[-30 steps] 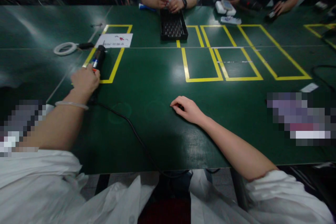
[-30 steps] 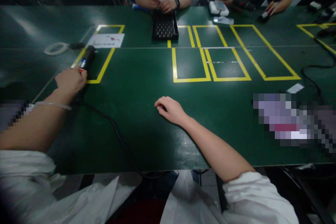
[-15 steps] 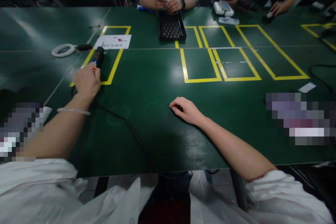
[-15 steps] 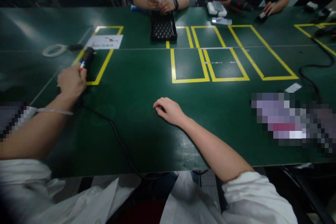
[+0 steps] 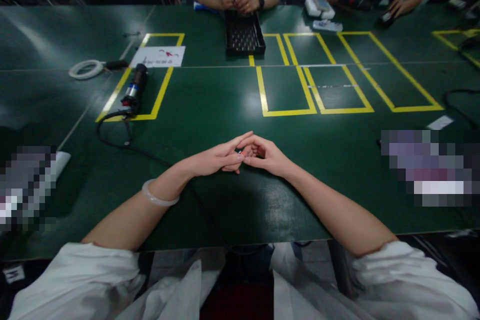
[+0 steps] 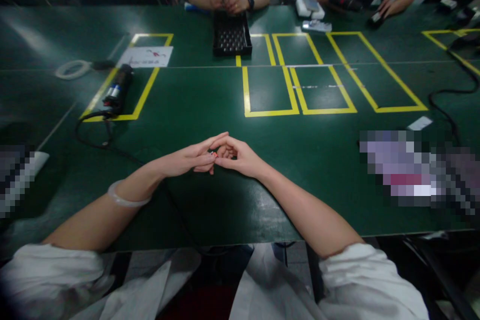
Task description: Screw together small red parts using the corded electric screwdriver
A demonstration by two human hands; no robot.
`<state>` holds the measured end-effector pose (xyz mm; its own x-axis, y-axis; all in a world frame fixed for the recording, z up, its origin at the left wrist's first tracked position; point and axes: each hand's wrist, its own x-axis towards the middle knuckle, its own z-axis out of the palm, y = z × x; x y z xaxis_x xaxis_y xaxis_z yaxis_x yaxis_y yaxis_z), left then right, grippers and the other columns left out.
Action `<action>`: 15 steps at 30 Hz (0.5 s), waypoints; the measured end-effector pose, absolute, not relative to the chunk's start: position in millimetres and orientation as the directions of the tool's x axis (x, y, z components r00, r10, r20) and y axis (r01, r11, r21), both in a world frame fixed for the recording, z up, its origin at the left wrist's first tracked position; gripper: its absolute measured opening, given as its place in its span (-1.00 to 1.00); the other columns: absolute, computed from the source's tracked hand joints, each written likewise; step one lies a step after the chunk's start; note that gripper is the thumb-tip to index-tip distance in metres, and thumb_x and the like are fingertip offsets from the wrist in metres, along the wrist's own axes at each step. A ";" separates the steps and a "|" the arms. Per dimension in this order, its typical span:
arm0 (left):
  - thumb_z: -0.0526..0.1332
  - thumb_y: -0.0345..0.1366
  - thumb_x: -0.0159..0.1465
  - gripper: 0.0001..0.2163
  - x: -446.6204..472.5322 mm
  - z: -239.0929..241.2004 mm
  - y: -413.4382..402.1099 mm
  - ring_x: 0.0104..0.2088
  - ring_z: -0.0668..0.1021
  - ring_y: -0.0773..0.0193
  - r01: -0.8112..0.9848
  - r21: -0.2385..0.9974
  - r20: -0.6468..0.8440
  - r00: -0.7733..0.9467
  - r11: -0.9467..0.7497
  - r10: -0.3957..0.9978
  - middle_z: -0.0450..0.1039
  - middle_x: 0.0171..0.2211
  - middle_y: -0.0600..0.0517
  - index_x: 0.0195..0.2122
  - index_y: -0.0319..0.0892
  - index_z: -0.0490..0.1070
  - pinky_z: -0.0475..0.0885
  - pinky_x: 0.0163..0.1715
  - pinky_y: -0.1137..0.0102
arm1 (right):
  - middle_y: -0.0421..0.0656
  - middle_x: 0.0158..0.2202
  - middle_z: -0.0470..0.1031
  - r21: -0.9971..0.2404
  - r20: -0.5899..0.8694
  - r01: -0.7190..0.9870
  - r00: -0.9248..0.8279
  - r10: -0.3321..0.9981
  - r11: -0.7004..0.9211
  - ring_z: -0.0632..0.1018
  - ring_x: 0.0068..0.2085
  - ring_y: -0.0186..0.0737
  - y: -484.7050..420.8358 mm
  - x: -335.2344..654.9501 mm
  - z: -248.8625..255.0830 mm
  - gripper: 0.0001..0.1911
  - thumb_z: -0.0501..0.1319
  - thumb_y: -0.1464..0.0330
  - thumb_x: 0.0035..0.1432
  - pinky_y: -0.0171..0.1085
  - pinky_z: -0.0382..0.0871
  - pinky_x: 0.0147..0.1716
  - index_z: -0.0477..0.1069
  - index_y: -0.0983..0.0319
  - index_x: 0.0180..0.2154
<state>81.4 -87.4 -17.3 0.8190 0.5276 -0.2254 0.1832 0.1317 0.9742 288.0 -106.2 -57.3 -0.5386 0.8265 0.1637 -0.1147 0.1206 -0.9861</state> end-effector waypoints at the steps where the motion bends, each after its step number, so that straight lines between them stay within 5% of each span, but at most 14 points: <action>1: 0.15 -0.16 0.39 -0.26 79.9 -19.1 -87.8 -0.52 0.23 0.46 0.170 0.971 -0.233 0.829 0.169 0.508 0.26 -0.36 0.07 0.47 -0.06 -0.26 0.43 -0.24 0.34 | -0.23 -0.36 0.44 -0.986 0.162 -0.133 -0.559 0.813 0.106 0.46 -0.38 -0.34 -106.9 287.1 -57.0 -0.65 0.34 0.22 0.15 -0.33 0.33 -0.35 0.36 0.23 -0.10; 6: 0.16 -0.09 0.38 -0.28 76.6 -31.3 -86.6 -0.51 0.29 0.44 0.081 0.939 -0.268 0.783 0.334 0.562 0.27 -0.40 0.09 0.46 -0.07 -0.18 0.44 -0.27 0.36 | -0.21 -0.36 0.49 -0.987 0.152 -0.134 -0.573 0.805 0.092 0.47 -0.39 -0.33 -108.3 285.1 -59.1 -0.69 0.33 0.17 0.16 -0.31 0.35 -0.34 0.38 0.23 -0.17; 9: 0.08 0.01 0.39 -0.38 79.9 -37.5 -84.6 -0.55 0.28 0.42 -0.010 0.927 -0.252 0.726 0.376 0.640 0.22 -0.51 0.13 0.39 -0.16 0.05 0.46 -0.31 0.34 | -0.21 -0.34 0.47 -0.984 0.176 -0.108 -0.488 0.855 0.141 0.47 -0.36 -0.33 -107.0 286.6 -61.4 -0.70 0.35 0.18 0.15 -0.32 0.34 -0.33 0.39 0.21 -0.17; 12: 0.11 0.05 0.36 -0.53 82.6 -40.7 -82.9 -0.58 0.26 0.41 -0.014 0.943 -0.240 0.664 0.332 0.708 0.19 -0.59 0.14 0.04 -0.27 0.37 0.46 -0.40 0.38 | -0.22 -0.36 0.45 -0.978 0.210 -0.082 -0.421 0.883 0.193 0.45 -0.37 -0.34 -105.4 288.2 -63.1 -0.71 0.35 0.20 0.15 -0.33 0.33 -0.34 0.40 0.21 -0.18; 15: 0.18 0.04 0.31 -0.61 83.7 -41.4 -83.3 -0.56 0.31 0.40 0.013 0.957 -0.238 0.611 0.291 0.755 0.25 -0.57 0.10 -0.20 -0.27 0.37 0.46 -0.44 0.41 | -0.22 -0.37 0.45 -0.975 0.218 -0.042 -0.380 0.899 0.219 0.44 -0.37 -0.34 -104.6 289.0 -63.8 -0.71 0.34 0.19 0.15 -0.33 0.32 -0.36 0.41 0.21 -0.18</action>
